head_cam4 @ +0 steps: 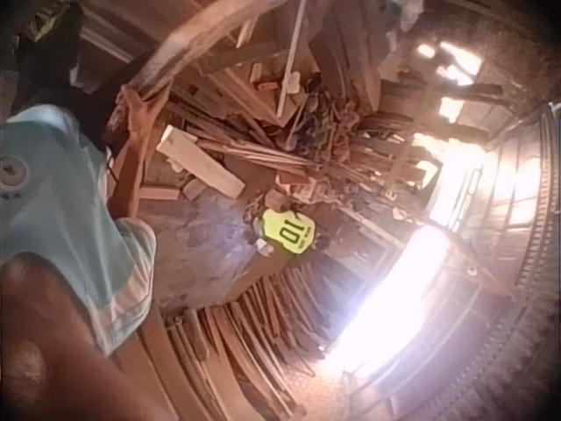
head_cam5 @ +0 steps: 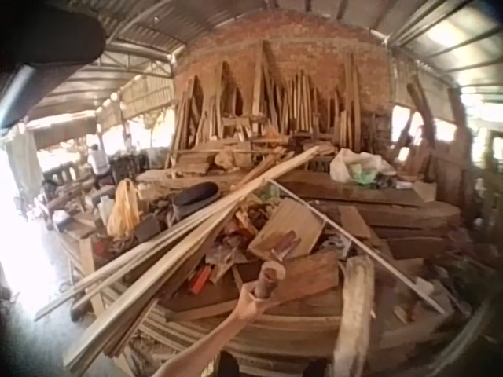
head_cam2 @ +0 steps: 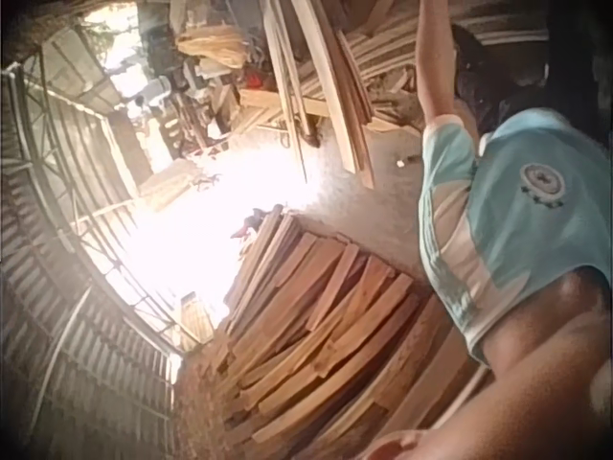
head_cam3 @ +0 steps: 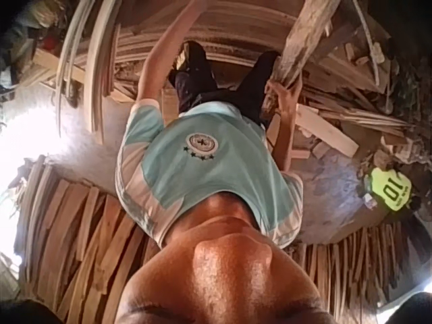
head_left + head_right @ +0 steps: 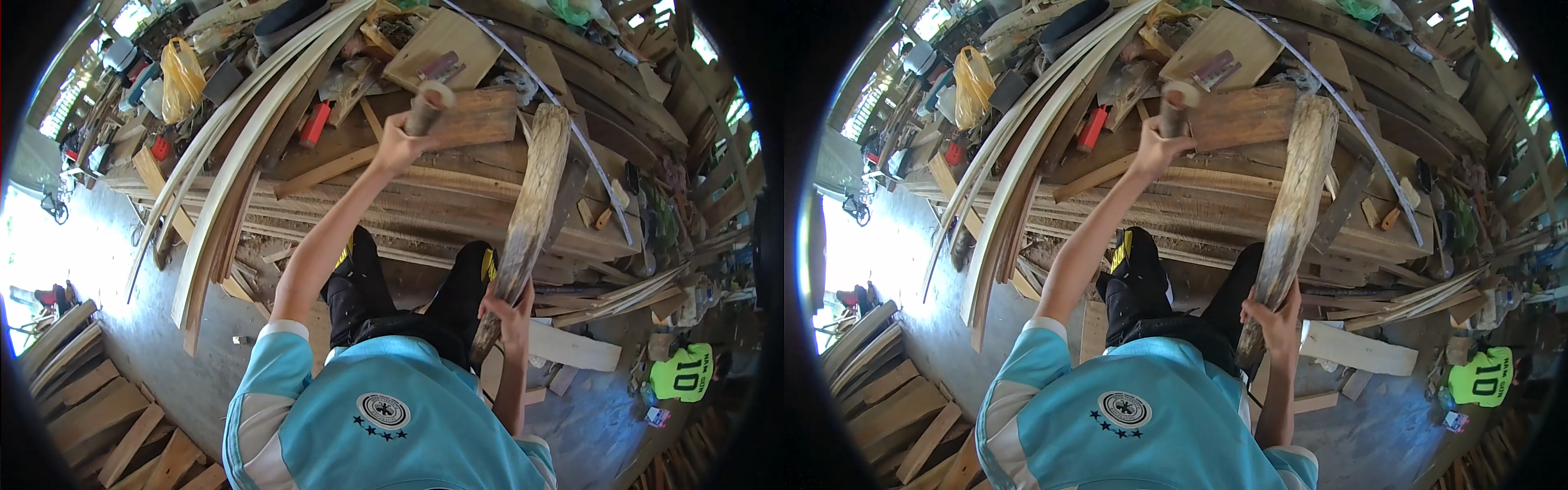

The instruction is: The recorder is measuring, brushing, and chiseling wood in a workshop.

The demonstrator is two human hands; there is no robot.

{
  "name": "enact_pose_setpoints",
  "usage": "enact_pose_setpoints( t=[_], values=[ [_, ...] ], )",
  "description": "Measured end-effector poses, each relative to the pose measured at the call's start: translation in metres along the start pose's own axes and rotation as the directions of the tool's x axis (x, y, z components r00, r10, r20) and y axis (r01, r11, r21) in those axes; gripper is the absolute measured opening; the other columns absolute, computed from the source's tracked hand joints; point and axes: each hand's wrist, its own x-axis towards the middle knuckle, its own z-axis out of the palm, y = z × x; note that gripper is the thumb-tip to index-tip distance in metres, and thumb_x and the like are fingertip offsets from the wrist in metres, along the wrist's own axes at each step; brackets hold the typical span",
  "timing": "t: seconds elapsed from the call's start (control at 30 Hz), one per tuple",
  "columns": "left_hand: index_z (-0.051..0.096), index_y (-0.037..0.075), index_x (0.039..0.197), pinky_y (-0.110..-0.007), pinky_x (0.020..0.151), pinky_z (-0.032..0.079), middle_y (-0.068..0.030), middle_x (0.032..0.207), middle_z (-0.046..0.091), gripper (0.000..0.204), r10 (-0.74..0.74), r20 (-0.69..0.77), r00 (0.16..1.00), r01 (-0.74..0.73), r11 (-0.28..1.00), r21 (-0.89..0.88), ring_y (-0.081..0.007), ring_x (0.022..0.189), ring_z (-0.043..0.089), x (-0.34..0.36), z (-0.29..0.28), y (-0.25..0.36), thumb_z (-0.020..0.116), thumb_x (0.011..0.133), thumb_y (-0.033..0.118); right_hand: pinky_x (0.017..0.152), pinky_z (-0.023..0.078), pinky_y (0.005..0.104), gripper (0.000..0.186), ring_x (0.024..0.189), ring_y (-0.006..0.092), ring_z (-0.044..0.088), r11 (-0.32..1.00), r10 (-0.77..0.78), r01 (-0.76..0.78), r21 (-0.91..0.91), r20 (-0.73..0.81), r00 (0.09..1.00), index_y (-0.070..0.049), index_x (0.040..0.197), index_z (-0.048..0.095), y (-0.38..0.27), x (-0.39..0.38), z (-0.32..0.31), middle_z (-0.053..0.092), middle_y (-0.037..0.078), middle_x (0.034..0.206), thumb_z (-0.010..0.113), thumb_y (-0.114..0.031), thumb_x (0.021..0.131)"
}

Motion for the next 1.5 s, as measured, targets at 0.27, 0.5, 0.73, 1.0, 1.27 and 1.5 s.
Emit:
enact_pose_setpoints(
  t=[0.27,0.5,0.73,1.0,1.27,1.5],
  values=[
    [0.051,0.005,0.066,-0.02,0.041,0.031,0.0022,0.057,0.049,0.018,-0.02,0.181,0.983,-0.005,0.991,0.137,-0.0053,0.048,0.045,0.02,0.017,-0.016,0.068,0.063,0.009,0.049,0.044,0.0244,0.053,0.054,0.0149,0.054,0.988,-0.137,0.136,-0.077,-0.001,0.991,-0.001,0.101,0.042,-0.007,-0.033,-0.022,0.053,0.007,0.067,0.065,0.002,0.053],
    [0.051,0.005,0.063,-0.021,0.044,0.032,0.0038,0.055,0.046,0.021,0.003,0.077,0.997,-0.008,0.998,0.063,-0.0038,0.05,0.042,0.006,0.003,-0.011,0.07,0.064,0.015,0.054,0.044,0.0224,0.054,0.059,0.0106,0.053,0.985,-0.096,0.078,-0.156,-0.112,0.989,-0.001,0.104,0.041,-0.012,-0.042,-0.021,0.052,0.005,0.07,0.064,0.0,0.055],
    [0.056,0.0,0.071,-0.022,0.051,0.038,0.0044,0.063,0.05,0.013,0.107,0.154,0.982,-0.125,0.986,0.112,-0.003,0.058,0.043,0.0,0.02,-0.016,0.066,0.066,0.007,0.054,0.045,0.0245,0.052,0.058,0.0136,0.054,0.981,-0.133,0.143,-0.127,0.084,0.988,0.001,0.1,0.043,-0.031,-0.032,0.0,0.053,0.007,0.069,0.065,-0.002,0.054],
    [0.061,0.0,0.073,-0.023,0.056,0.041,-0.0041,0.064,0.059,0.019,0.246,0.273,0.93,-0.315,0.916,0.247,-0.0029,0.063,0.047,-0.012,0.028,-0.032,0.069,0.059,0.01,0.05,0.045,0.0246,0.033,0.055,0.0138,0.052,0.917,-0.281,0.297,-0.266,0.097,0.955,-0.001,0.087,0.046,0.029,-0.004,-0.015,0.05,0.005,0.067,0.061,0.002,0.058],
    [0.052,0.003,0.061,-0.033,0.047,0.038,-0.012,0.055,0.049,0.025,0.384,0.224,0.896,-0.445,0.792,0.418,-0.0318,0.054,0.049,-0.021,0.037,-0.031,0.066,0.047,0.018,0.055,0.044,0.0247,0.033,0.058,0.0135,0.05,0.9,-0.411,0.421,-0.11,0.101,0.906,-0.004,0.088,0.043,0.011,-0.011,0.0,0.047,0.006,0.072,0.058,0.003,0.059],
    [0.052,0.004,0.062,-0.033,0.046,0.036,-0.0117,0.055,0.049,0.024,0.356,0.232,0.905,-0.421,0.824,0.38,-0.0307,0.054,0.05,-0.023,0.027,-0.031,0.064,0.045,0.016,0.053,0.045,0.0257,0.044,0.065,0.0155,0.051,0.918,0.122,-0.076,-0.389,0.097,0.988,-0.002,0.095,0.041,0.049,0.0,-0.026,0.048,0.009,0.081,0.061,0.002,0.057]
  ],
)
